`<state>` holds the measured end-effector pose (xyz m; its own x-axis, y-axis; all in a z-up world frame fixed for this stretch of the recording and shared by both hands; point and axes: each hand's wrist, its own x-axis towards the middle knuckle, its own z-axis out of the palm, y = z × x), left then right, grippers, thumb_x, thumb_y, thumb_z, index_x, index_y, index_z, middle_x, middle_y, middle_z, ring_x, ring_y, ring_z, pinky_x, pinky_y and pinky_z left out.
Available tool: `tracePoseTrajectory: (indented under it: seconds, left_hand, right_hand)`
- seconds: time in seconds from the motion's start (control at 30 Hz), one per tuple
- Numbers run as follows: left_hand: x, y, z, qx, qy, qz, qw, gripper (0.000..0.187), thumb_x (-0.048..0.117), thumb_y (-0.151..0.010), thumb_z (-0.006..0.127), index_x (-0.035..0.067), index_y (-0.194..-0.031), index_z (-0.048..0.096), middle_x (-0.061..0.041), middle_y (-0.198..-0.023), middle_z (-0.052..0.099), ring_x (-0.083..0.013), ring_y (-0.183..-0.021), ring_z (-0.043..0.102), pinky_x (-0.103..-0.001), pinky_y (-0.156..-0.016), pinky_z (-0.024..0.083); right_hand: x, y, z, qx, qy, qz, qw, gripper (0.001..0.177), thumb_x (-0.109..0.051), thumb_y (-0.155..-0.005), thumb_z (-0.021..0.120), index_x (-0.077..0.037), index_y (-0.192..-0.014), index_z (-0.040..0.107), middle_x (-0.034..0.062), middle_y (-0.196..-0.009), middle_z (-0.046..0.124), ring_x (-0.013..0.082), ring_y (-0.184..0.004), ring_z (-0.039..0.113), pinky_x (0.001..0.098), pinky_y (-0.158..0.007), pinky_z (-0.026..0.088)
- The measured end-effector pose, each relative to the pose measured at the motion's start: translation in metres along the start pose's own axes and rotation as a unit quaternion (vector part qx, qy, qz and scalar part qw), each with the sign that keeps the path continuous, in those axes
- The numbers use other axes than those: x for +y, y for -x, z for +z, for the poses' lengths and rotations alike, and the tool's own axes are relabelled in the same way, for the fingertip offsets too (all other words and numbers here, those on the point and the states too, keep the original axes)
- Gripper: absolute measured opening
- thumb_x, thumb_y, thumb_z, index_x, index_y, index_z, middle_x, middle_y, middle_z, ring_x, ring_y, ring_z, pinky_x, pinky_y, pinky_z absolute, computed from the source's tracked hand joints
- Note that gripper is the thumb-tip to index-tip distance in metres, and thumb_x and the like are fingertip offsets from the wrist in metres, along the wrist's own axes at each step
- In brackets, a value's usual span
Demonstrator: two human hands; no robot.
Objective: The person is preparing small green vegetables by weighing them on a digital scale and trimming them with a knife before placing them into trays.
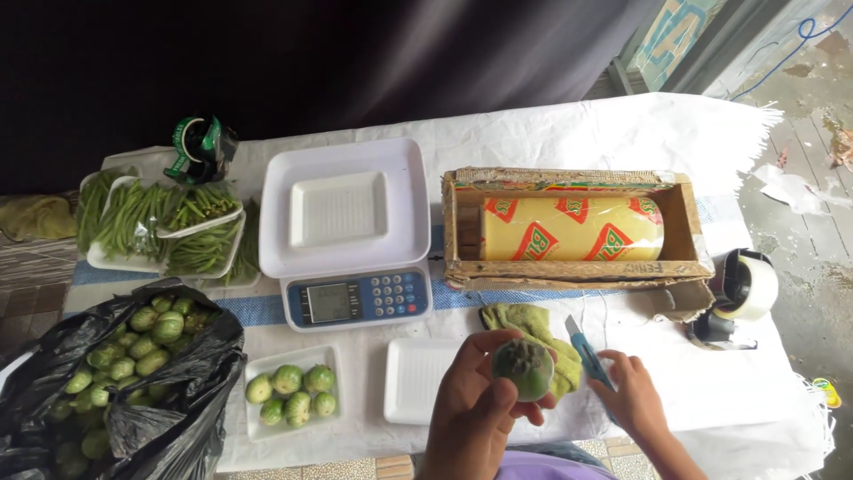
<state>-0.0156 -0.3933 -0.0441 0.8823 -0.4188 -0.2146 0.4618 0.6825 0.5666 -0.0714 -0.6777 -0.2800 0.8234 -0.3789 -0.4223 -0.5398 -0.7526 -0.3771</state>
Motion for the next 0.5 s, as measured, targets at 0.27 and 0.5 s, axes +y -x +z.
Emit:
tracePoseTrajectory:
  seconds: [0.27, 0.5]
  left_hand:
    - [-0.020, 0.003, 0.013, 0.007, 0.075, -0.030, 0.997, 0.055, 0.036, -0.094, 0.061, -0.002, -0.132, 0.051, -0.041, -0.116, 0.067, -0.0292, -0.075, 0.072, -0.028, -0.060, 0.056]
    - [-0.032, -0.001, 0.017, 0.058, 0.181, -0.096, 0.977, 0.058, 0.047, -0.103, 0.044, -0.003, -0.130, 0.057, -0.039, -0.113, 0.069, -0.0244, -0.069, 0.070, -0.026, -0.056, 0.056]
  right_hand:
    - [0.023, -0.003, 0.002, 0.016, -0.099, -0.019, 0.995, 0.017, -0.019, -0.089, 0.066, -0.006, -0.101, 0.062, 0.0132, -0.105, 0.066, 0.0282, -0.089, 0.064, 0.0399, -0.078, 0.054]
    - [0.031, 0.023, -0.048, 0.026, -0.297, 0.036, 0.954, 0.041, -0.018, -0.096, 0.066, -0.011, -0.137, 0.065, 0.0151, -0.100, 0.073, 0.0316, -0.078, 0.080, 0.0415, -0.063, 0.063]
